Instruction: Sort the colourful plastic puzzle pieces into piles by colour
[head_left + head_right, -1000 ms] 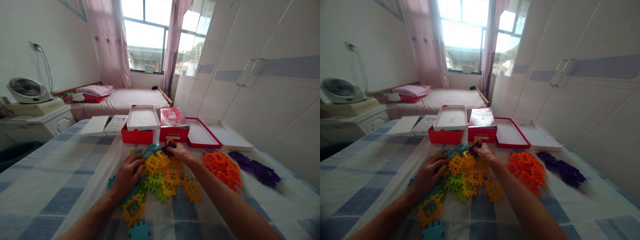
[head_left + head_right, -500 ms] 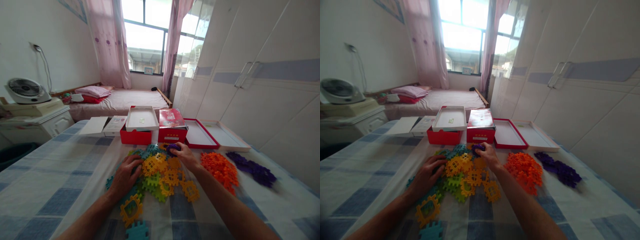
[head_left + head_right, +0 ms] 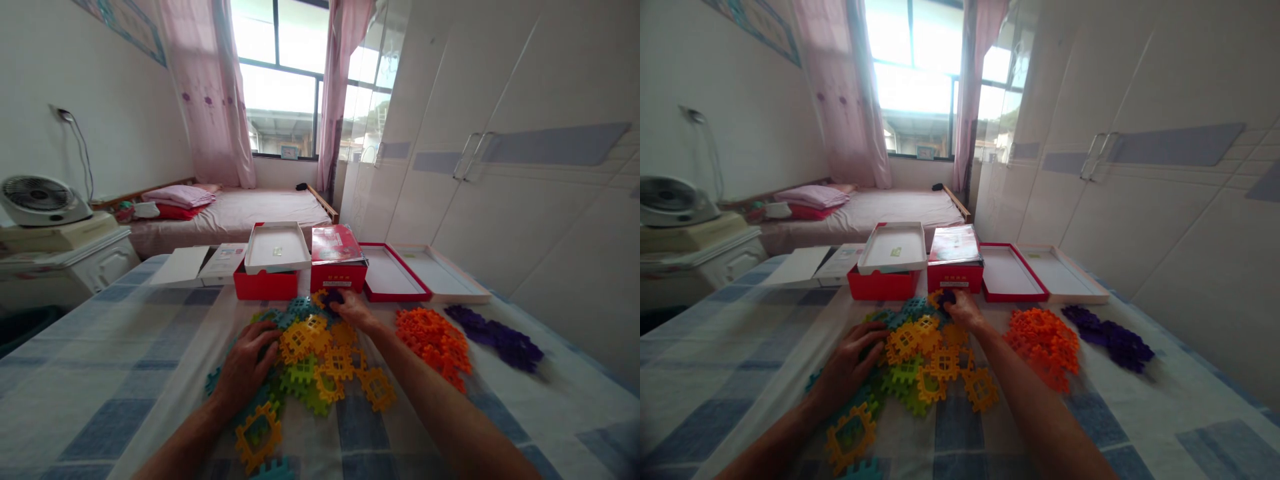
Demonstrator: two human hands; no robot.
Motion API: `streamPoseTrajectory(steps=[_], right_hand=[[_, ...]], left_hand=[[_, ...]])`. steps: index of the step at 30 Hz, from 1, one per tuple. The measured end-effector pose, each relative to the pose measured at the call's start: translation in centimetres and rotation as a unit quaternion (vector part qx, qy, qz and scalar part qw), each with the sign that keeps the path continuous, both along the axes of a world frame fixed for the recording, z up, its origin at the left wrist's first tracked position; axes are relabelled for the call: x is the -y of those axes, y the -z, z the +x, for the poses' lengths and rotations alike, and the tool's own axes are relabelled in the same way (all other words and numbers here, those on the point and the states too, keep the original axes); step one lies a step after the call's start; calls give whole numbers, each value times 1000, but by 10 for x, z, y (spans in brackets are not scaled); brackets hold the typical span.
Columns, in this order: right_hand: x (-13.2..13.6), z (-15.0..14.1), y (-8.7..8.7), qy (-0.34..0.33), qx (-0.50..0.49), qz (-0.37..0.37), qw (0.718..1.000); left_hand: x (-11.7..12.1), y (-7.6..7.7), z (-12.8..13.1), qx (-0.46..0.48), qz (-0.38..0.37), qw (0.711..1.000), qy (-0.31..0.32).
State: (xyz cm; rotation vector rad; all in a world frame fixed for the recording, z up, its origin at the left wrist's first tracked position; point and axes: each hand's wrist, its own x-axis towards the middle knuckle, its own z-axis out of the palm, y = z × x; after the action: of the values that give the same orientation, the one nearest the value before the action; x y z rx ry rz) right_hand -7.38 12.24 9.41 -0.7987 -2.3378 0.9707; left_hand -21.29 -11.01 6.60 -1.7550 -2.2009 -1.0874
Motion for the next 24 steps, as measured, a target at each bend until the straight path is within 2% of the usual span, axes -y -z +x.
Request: streamPoseTrajectory(steps=[6, 9, 11, 15, 18, 21, 24], right_hand=[[21, 19, -19, -11, -9, 94, 995], [32, 33, -29, -45, -26, 150, 987], [37, 43, -33, -37, -38, 162, 985], [43, 67, -38, 41, -68, 70, 994], [32, 96, -39, 70, -100, 10, 992], [-1, 142, -38, 174, -76, 42, 981], [-48, 195, -35, 348, 13, 108, 931]], left_hand=[[1, 0, 2, 0, -1, 1000, -1], [1, 1, 1, -4, 0, 1000, -3], [0, 1, 1, -7, 0, 1000, -2], [0, 4, -3, -10, -6, 1000, 1], [-1, 9, -8, -10, -7, 1000, 2], [-1, 14, -15, -10, -3, 1000, 5], [-1, 15, -17, -15, 1, 1000, 13]])
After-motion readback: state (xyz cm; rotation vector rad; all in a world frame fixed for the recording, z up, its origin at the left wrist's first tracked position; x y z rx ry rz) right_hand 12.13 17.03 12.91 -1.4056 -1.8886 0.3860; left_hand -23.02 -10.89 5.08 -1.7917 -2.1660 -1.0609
